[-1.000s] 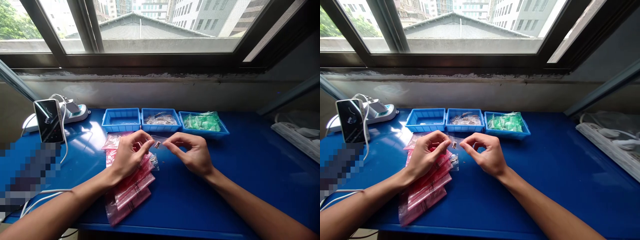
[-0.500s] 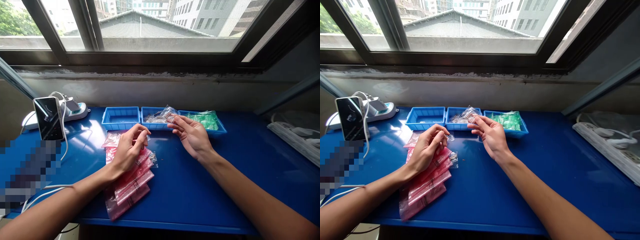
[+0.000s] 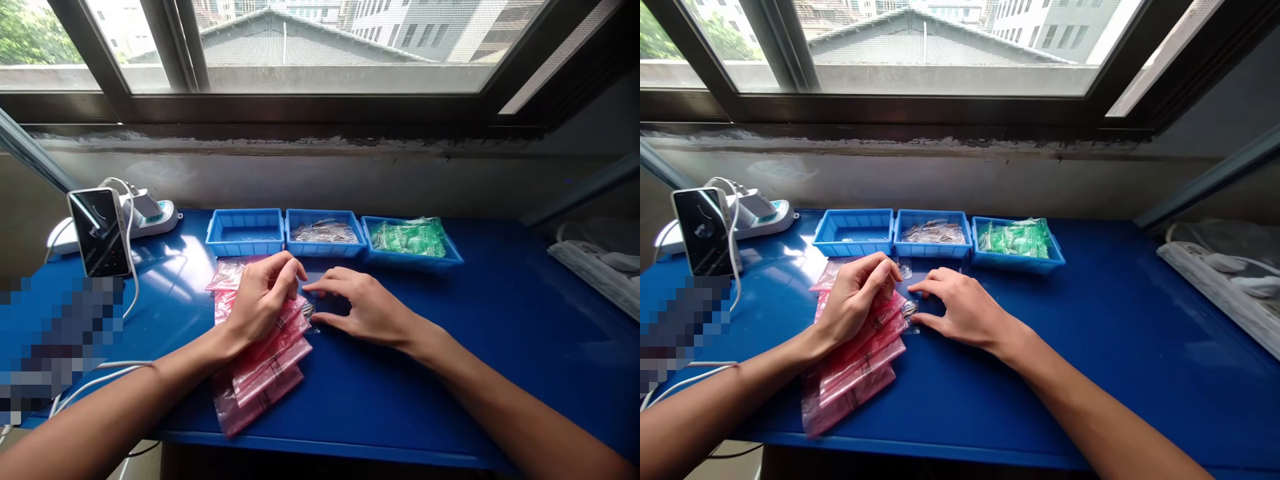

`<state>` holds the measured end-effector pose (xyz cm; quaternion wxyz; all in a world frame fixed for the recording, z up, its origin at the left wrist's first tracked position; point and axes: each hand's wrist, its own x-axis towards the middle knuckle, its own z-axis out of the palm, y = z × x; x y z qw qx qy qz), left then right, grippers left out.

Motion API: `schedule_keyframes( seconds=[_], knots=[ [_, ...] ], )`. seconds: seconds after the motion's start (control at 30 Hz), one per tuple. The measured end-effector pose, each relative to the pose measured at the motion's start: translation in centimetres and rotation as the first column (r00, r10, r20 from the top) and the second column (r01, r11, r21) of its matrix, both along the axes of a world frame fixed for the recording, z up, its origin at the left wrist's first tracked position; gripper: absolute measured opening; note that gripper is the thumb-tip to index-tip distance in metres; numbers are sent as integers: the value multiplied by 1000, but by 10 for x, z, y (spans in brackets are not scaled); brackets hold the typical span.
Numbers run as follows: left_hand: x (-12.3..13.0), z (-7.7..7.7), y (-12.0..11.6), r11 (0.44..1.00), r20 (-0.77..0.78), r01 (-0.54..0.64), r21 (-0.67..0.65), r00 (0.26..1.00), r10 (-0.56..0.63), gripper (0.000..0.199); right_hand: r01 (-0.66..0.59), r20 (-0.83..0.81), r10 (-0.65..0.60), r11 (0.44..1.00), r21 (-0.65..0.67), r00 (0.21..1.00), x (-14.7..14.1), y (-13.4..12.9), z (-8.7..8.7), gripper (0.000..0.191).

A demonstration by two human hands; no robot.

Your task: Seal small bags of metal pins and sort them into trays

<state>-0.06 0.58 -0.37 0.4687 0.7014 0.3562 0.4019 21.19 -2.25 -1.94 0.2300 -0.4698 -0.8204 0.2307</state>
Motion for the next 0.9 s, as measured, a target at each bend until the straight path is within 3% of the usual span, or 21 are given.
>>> schedule_keyframes(
  seconds=[0.2,0.37,0.5,0.57,0.7,0.8,0.9],
  knots=[
    [0,0,-1,1000,-17,14,-4,1000,-14,34,-17,19,18,999,-39,1000,-1,2,-1,10],
    [0,1,-1,1000,-37,12,10,999,-11,33,47,-73,-58,988,-146,996,2,1,5,8],
    [1,1,-1,1000,-50,5,15,999,-4,33,110,-226,-184,946,-304,957,8,4,6,10],
    [1,2,-1,1000,-43,0,11,999,1,33,118,-343,-266,910,-397,901,10,6,7,17],
    [3,3,0,999,-38,-47,11,998,48,24,113,-572,-412,867,-484,709,10,7,7,31],
    [3,1,1,998,-41,-56,-22,998,56,16,112,-662,-470,854,-508,583,5,5,8,32],
    [4,-1,2,999,-84,0,-39,996,-3,22,51,-710,-500,833,-551,496,-1,2,8,34]
  ],
)
